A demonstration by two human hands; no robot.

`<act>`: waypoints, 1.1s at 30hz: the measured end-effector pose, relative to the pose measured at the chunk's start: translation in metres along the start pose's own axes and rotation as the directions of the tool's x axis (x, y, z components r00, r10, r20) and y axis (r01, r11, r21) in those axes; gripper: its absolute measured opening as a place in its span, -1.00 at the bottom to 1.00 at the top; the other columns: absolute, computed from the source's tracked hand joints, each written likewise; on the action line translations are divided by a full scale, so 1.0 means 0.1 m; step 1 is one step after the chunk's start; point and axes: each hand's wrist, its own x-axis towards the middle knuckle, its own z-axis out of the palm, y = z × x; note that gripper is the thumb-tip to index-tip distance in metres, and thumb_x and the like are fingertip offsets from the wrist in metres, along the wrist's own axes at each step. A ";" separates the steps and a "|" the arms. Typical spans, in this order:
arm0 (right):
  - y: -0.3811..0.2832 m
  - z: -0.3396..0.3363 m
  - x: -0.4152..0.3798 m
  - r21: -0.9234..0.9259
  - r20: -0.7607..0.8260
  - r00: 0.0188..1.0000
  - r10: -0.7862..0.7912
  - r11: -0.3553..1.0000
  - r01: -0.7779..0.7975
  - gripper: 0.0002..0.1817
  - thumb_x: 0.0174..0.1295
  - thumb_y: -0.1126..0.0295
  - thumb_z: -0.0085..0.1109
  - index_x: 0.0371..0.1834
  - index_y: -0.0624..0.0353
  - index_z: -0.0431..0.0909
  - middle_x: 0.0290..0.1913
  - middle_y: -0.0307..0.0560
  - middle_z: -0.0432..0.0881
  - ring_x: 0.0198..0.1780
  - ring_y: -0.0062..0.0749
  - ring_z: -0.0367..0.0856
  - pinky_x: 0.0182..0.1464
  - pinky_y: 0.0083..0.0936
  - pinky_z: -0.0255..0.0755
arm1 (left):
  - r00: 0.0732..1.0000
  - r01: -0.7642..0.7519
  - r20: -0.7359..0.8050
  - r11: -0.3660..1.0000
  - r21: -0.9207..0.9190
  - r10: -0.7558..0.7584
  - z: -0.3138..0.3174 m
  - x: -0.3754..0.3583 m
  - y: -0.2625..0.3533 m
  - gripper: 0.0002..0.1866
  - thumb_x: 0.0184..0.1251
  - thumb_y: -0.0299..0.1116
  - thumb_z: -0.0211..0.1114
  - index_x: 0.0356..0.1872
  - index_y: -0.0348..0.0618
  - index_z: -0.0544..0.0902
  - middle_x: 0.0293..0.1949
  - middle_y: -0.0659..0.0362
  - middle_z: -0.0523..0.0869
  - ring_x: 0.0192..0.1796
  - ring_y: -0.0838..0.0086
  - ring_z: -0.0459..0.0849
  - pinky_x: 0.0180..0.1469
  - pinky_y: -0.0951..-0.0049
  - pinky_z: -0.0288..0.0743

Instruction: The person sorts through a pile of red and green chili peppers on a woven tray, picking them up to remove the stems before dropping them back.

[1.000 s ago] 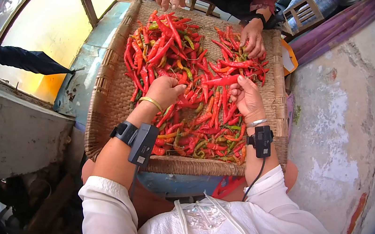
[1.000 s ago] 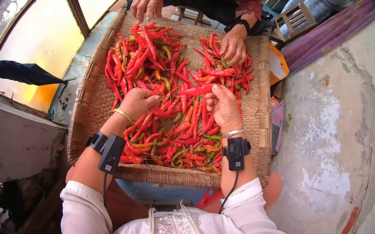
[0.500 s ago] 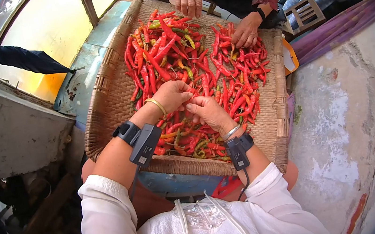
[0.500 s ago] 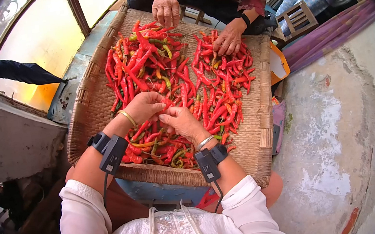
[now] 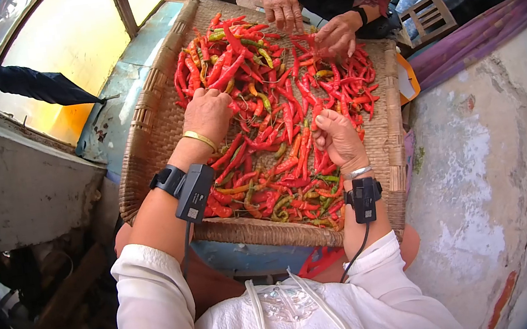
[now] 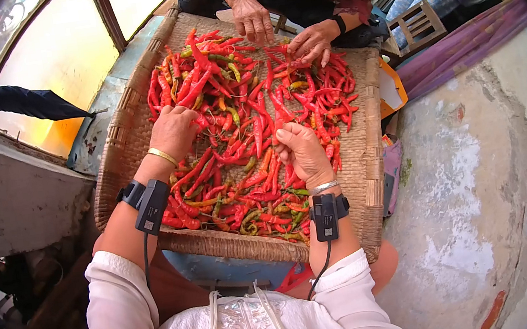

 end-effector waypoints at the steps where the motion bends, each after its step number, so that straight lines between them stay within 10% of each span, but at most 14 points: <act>1: -0.01 -0.09 0.02 0.158 -0.032 0.996 -0.082 0.984 0.086 -0.82 0.15 0.26 0.10 -0.44 0.13 0.48 -0.58 -0.24 0.53 -0.59 -0.65 0.45 -0.58 -0.68 0.29 | 0.999 -0.026 -0.021 0.998 0.059 0.027 0.02 0.01 -0.05 -0.89 -0.04 -0.36 0.21 -0.44 -0.08 0.60 -0.32 0.18 0.57 -0.15 0.28 0.46 -0.11 0.36 0.37; 7: 0.24 -0.16 0.10 0.452 -0.269 0.957 0.112 0.892 0.023 -0.78 0.20 0.28 0.02 -0.18 0.16 0.48 -0.43 -0.13 0.61 -0.54 -0.56 0.50 -0.57 -0.63 0.31 | 0.991 -0.133 0.064 0.958 0.252 0.120 0.07 -0.02 -0.10 -0.87 0.00 -0.39 0.15 -0.40 -0.06 0.62 -0.25 0.21 0.51 -0.06 0.36 0.41 -0.07 0.31 0.31; 14: 0.42 0.35 0.06 -0.016 -0.002 0.993 0.120 0.993 -0.120 -0.74 0.22 0.35 -0.01 -0.08 0.25 0.40 -0.45 -0.19 0.56 -0.54 -0.68 0.50 -0.59 -0.82 0.36 | 0.971 -0.052 0.238 0.959 0.280 -0.017 0.02 -0.01 -0.12 -0.88 0.00 -0.37 0.17 -0.43 -0.06 0.64 -0.30 0.14 0.57 -0.12 0.30 0.51 -0.11 0.30 0.35; 19: 0.46 0.55 0.02 -0.188 0.010 0.992 0.127 0.975 -0.123 -0.73 0.18 0.33 0.05 -0.11 0.24 0.41 -0.44 -0.25 0.51 -0.57 -0.73 0.44 -0.63 -0.85 0.29 | 0.939 -0.085 0.293 0.945 -0.317 0.182 -0.06 0.00 0.14 -0.77 -0.07 -0.26 0.27 -0.39 -0.16 0.62 -0.45 -0.01 0.62 -0.34 0.14 0.59 -0.30 0.28 0.45; 27: 0.52 0.58 0.03 -0.094 -0.058 0.998 0.027 0.995 -0.032 -0.83 0.17 0.33 0.07 -0.24 0.16 0.46 -0.56 -0.30 0.50 -0.63 -0.74 0.40 -0.65 -0.84 0.23 | 0.891 -0.125 0.316 0.844 -0.521 0.327 0.00 -0.07 0.38 -0.77 -0.04 -0.31 0.31 -0.39 -0.25 0.59 -0.53 0.01 0.60 -0.43 0.23 0.61 -0.35 0.37 0.43; 30: 0.41 0.49 0.04 -0.097 -0.127 0.992 -0.003 0.995 -0.010 -0.86 0.16 0.34 0.07 -0.30 0.14 0.48 -0.55 -0.28 0.52 -0.63 -0.74 0.40 -0.65 -0.81 0.24 | 0.901 0.236 0.412 0.642 -0.730 0.137 0.08 -0.04 0.32 -0.83 0.08 -0.42 0.28 -0.32 -0.27 0.60 -0.48 0.24 0.63 -0.41 0.64 0.54 -0.29 0.60 0.44; 33: 0.24 0.19 0.07 0.014 -0.235 0.968 -0.088 0.996 0.094 -0.84 0.17 0.33 0.07 -0.26 0.16 0.47 -0.52 -0.23 0.54 -0.61 -0.70 0.44 -0.64 -0.78 0.29 | 0.909 0.372 0.417 0.466 -0.803 -0.007 0.13 -0.01 0.27 -0.80 0.04 -0.37 0.30 -0.33 -0.25 0.62 -0.51 0.18 0.64 -0.42 0.58 0.57 -0.34 0.54 0.43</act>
